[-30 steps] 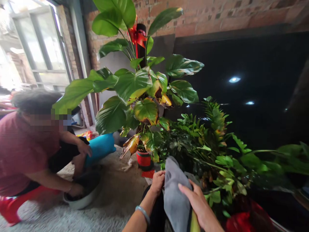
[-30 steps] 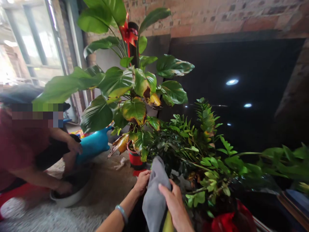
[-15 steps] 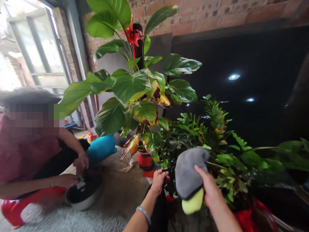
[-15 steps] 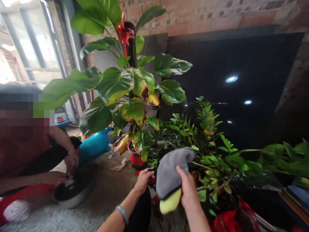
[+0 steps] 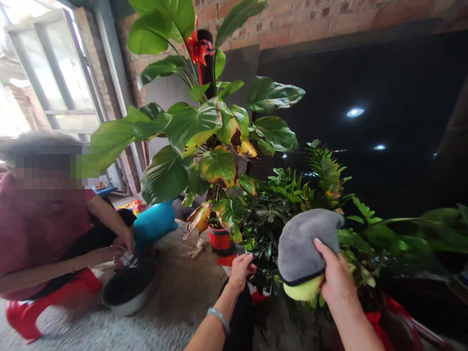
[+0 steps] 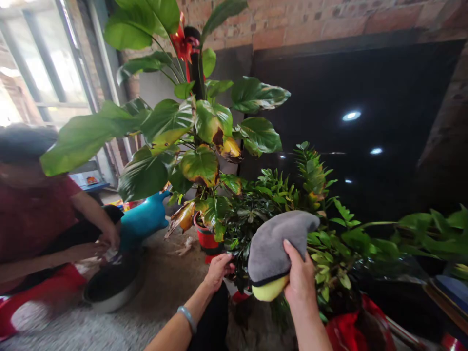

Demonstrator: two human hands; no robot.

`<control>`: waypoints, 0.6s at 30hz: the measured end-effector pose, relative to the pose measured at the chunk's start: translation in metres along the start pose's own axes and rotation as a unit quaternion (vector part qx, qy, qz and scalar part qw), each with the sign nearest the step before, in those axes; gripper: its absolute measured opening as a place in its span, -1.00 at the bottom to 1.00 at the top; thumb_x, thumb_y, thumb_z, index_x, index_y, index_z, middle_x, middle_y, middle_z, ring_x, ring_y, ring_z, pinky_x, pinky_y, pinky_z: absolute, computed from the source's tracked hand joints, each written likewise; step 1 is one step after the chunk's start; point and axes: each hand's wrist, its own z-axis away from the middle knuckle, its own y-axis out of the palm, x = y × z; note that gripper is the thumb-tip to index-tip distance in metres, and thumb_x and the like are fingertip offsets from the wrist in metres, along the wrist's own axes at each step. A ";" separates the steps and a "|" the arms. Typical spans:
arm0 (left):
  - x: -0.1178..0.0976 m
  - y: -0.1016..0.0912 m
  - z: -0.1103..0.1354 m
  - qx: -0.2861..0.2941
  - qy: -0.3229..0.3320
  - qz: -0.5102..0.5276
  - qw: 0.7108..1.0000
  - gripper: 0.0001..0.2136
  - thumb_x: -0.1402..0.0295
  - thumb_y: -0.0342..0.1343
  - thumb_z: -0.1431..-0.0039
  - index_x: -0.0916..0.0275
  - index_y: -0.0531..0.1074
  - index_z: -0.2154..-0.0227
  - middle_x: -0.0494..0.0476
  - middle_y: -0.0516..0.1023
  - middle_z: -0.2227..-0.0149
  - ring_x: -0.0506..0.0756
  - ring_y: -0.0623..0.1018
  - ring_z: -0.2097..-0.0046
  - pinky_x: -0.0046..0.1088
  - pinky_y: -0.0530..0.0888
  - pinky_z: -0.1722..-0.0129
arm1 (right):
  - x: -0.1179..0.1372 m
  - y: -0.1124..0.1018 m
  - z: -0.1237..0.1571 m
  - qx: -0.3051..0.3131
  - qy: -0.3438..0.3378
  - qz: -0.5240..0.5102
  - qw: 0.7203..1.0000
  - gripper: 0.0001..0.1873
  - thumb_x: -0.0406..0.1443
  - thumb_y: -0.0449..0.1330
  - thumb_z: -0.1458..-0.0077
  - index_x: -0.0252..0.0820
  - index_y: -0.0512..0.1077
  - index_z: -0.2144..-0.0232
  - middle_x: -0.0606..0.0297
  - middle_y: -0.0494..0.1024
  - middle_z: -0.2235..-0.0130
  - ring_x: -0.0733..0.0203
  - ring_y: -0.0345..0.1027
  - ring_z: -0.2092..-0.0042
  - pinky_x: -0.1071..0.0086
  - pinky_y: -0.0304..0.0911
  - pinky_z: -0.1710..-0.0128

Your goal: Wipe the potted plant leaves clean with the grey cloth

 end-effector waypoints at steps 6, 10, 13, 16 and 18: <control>-0.004 0.000 0.002 -0.004 0.003 0.003 1.000 -0.60 0.14 0.37 0.55 0.21 0.23 0.83 -0.05 0.30 0.79 -0.09 0.23 0.68 -0.52 0.16 0.61 | -0.036 -0.020 0.030 0.171 0.092 0.189 0.963 -0.49 -0.07 0.39 0.56 -0.21 0.54 0.44 0.14 0.62 0.42 -0.20 0.48 0.19 0.14 0.36 0.19; -0.004 -0.001 0.002 -0.021 0.008 0.014 1.000 -0.65 0.20 0.34 0.53 0.21 0.25 0.80 -0.03 0.36 0.77 -0.06 0.28 0.66 -0.50 0.25 0.58 | -0.002 -0.026 0.027 0.044 -0.007 0.125 0.991 -0.43 -0.05 0.39 0.51 -0.18 0.52 0.34 0.18 0.63 0.33 -0.15 0.46 0.15 0.18 0.37 0.22; -0.002 0.000 0.002 -0.032 0.009 0.020 0.999 -0.69 0.25 0.32 0.46 0.21 0.25 0.78 -0.06 0.33 0.77 -0.05 0.30 0.65 -0.50 0.28 0.55 | 0.023 -0.005 0.009 -0.062 -0.090 0.003 0.994 -0.41 -0.07 0.36 0.43 -0.16 0.48 0.24 0.18 0.61 0.20 -0.08 0.44 0.10 0.22 0.38 0.22; 0.001 0.000 -0.001 -0.043 0.010 0.020 0.999 -0.73 0.30 0.30 0.38 0.21 0.26 0.77 -0.08 0.31 0.77 -0.05 0.30 0.65 -0.51 0.26 0.56 | 0.009 0.014 0.001 -0.029 -0.032 -0.025 0.999 -0.43 -0.10 0.33 0.46 -0.19 0.47 0.28 0.14 0.62 0.23 -0.10 0.44 0.09 0.20 0.39 0.21; 0.003 -0.002 -0.006 -0.053 0.015 0.018 0.998 -0.72 0.34 0.30 0.34 0.22 0.25 0.78 -0.11 0.27 0.78 -0.07 0.26 0.65 -0.53 0.22 0.58 | -0.021 0.012 0.008 0.076 0.076 0.025 0.994 -0.46 -0.10 0.34 0.51 -0.24 0.49 0.36 0.09 0.62 0.32 -0.17 0.45 0.11 0.16 0.39 0.21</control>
